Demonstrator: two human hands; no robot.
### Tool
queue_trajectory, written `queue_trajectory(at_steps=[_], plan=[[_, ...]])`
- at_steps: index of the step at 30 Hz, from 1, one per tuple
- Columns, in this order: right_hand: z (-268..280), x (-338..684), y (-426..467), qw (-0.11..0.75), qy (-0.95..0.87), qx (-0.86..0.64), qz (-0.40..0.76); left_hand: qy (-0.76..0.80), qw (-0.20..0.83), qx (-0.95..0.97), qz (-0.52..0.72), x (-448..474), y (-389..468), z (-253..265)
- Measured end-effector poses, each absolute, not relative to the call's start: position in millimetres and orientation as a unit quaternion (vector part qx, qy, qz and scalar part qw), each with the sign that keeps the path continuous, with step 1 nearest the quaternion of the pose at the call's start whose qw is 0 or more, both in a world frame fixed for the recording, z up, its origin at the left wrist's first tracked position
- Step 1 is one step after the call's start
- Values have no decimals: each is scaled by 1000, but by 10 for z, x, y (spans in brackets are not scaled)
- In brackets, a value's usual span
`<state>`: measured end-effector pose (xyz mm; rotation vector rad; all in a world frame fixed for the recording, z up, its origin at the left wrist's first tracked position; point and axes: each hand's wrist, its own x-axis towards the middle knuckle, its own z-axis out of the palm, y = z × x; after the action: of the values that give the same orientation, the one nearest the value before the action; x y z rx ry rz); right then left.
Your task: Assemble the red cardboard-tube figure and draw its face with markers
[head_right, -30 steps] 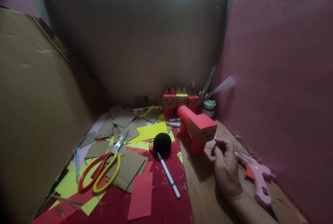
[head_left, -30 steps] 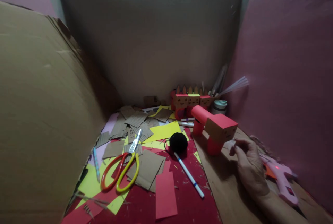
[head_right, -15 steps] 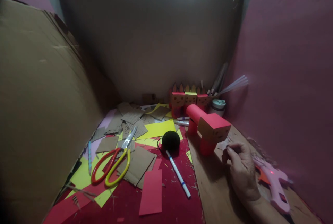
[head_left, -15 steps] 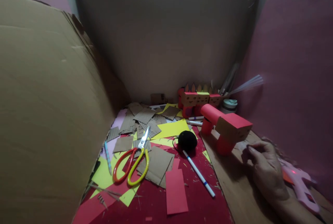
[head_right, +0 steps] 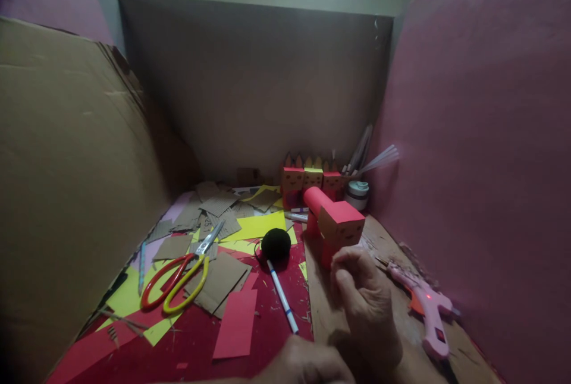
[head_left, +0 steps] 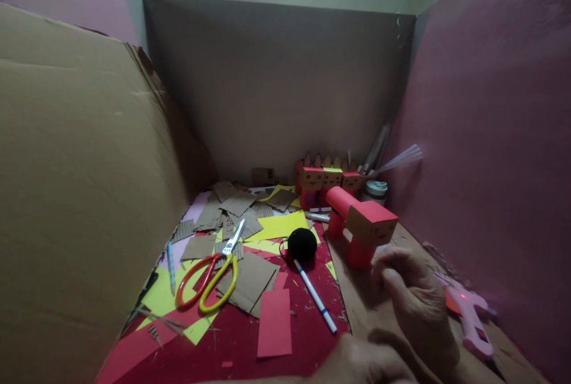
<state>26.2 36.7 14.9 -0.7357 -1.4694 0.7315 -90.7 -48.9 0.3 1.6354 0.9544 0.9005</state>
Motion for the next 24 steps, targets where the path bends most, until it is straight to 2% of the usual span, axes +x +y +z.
queue_trajectory(at_steps=[3, 6, 10, 15, 17, 20, 24], plan=[[372, 115, 219, 612, -666, -246, 349, 424, 520, 582, 459, -1141, -406, 211], [465, -15, 170, 564, -729, -205, 328, 447, 494, 508, 546, -1412, -343, 369], [355, -97, 219, 475, -790, -234, 309, 469, 458, 519, 548, -1653, -328, 379], [92, -86, 338, 478, -849, -209, 86, 488, 536, 483, 491, -1721, -327, 231], [19, -80, 370, 474, -859, -193, 29, 472, 576, 461, 483, -1716, -301, 180], [-24, -62, 364, 476, -857, -196, 24, 433, 637, 424, 476, -1697, -273, 129], [27, -2, 290, 484, -843, -212, 107, 379, 670, 384, 510, -1668, -295, 121]])
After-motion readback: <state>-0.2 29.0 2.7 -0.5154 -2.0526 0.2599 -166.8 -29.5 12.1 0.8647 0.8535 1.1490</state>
